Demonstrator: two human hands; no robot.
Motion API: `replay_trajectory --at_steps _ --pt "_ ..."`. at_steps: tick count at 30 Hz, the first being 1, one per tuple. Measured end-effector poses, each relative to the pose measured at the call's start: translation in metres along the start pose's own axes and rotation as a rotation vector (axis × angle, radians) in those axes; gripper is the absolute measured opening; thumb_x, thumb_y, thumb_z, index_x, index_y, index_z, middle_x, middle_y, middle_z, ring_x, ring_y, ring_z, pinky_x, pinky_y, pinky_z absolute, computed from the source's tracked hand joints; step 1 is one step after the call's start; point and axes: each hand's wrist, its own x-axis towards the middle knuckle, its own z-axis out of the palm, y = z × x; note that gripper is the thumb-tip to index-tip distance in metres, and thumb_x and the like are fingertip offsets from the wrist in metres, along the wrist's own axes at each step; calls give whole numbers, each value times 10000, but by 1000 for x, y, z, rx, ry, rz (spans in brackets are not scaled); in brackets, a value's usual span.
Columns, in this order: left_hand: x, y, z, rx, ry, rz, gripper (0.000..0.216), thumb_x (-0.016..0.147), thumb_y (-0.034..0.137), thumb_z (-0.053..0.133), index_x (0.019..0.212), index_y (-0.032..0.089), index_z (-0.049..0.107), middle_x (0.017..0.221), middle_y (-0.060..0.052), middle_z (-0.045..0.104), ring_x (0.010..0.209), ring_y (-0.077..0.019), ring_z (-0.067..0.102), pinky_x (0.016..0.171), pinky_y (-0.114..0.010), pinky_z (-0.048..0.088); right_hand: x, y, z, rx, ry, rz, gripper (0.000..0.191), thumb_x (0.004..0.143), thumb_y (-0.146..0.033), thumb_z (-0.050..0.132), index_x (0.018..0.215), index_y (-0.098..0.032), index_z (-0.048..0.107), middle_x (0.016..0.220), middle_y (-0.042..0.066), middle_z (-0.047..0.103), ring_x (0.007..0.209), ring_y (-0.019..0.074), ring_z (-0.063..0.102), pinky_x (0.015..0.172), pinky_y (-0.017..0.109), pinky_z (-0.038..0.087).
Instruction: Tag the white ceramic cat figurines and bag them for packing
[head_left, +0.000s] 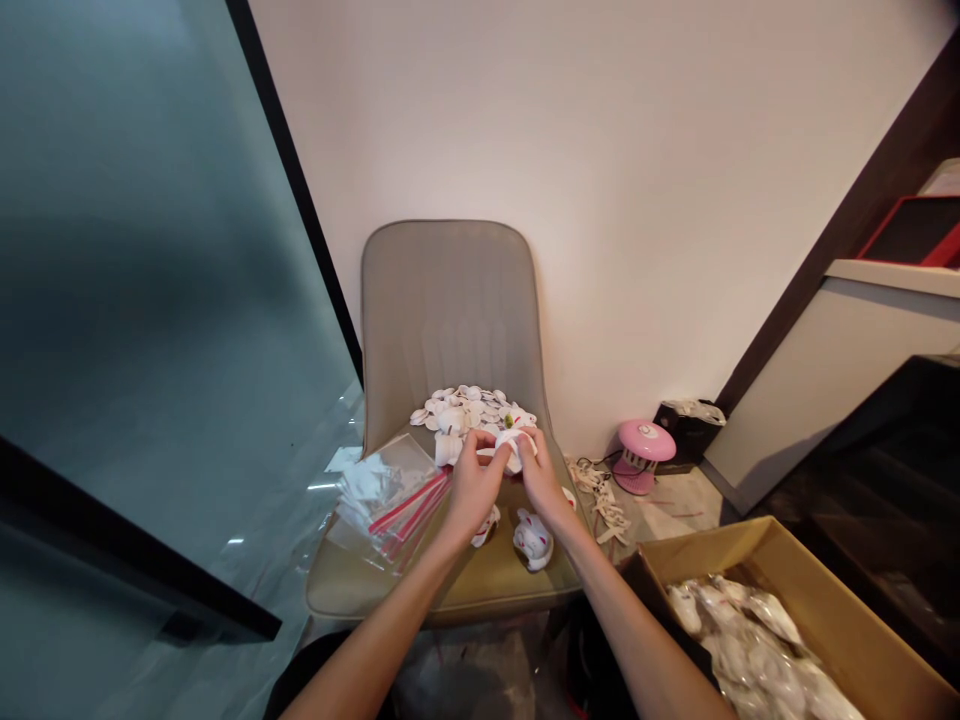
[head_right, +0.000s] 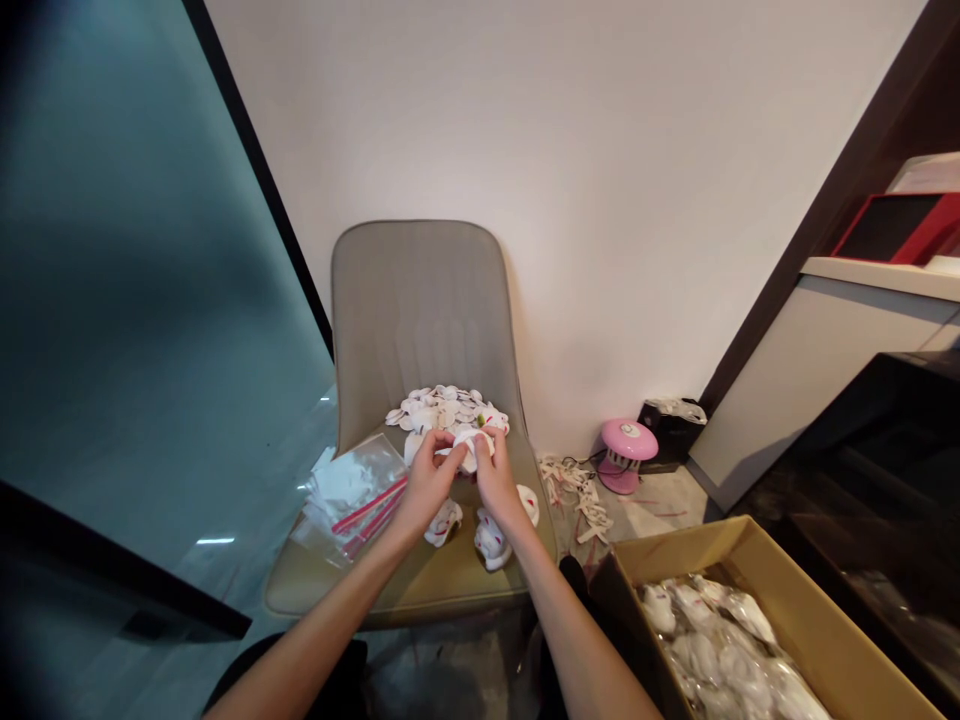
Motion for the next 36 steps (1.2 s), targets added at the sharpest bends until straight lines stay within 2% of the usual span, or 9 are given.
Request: replay_trajectory --at_steps 3,8,14,18,23,28,36 --pt "1 0 0 -86 -34 -50 284 774 407 668 897 210 505 837 7 632 694 -129 596 649 -239 472 1 1 0 11 13 -7 344 851 -561 543 1043 -275 553 1028 51 660 885 244 611 613 316 468" --pt "-1 -1 -2 -180 -106 -153 284 800 401 643 931 227 460 765 36 599 666 -119 572 605 -215 440 1 4 0 -14 -17 1 344 878 -550 509 1069 -265 533 962 36 639 778 215 593 594 308 462" --pt "-2 -3 -1 -232 -120 -178 304 767 391 663 922 223 461 831 25 611 715 -128 598 652 -242 486 4 8 0 -5 21 22 326 864 -519 515 1044 -250 553 893 17 648 788 213 603 632 303 462" --pt "-2 -2 1 -254 -140 -195 314 753 383 675 915 221 460 859 18 621 710 -125 596 647 -243 488 6 7 1 18 57 52 310 833 -509 525 1006 -253 558 815 -1 633 706 206 583 605 305 446" --pt "0 -3 2 -210 -93 -185 309 753 407 672 902 216 481 784 30 598 656 -117 575 610 -232 467 6 6 2 6 43 46 276 830 -497 531 972 -261 545 743 -23 578 623 189 532 548 289 400" --pt "1 -6 2 -206 -71 -181 337 781 460 668 899 203 486 753 24 587 621 -117 565 578 -230 457 6 8 3 7 18 35 295 832 -511 537 985 -258 543 793 -10 592 647 192 540 550 287 403" --pt "2 -9 2 -226 -65 -171 292 792 408 655 925 209 487 843 2 601 712 -135 580 619 -238 478 4 6 4 -9 7 32 300 847 -523 525 990 -261 548 728 -22 562 619 187 523 554 285 396"
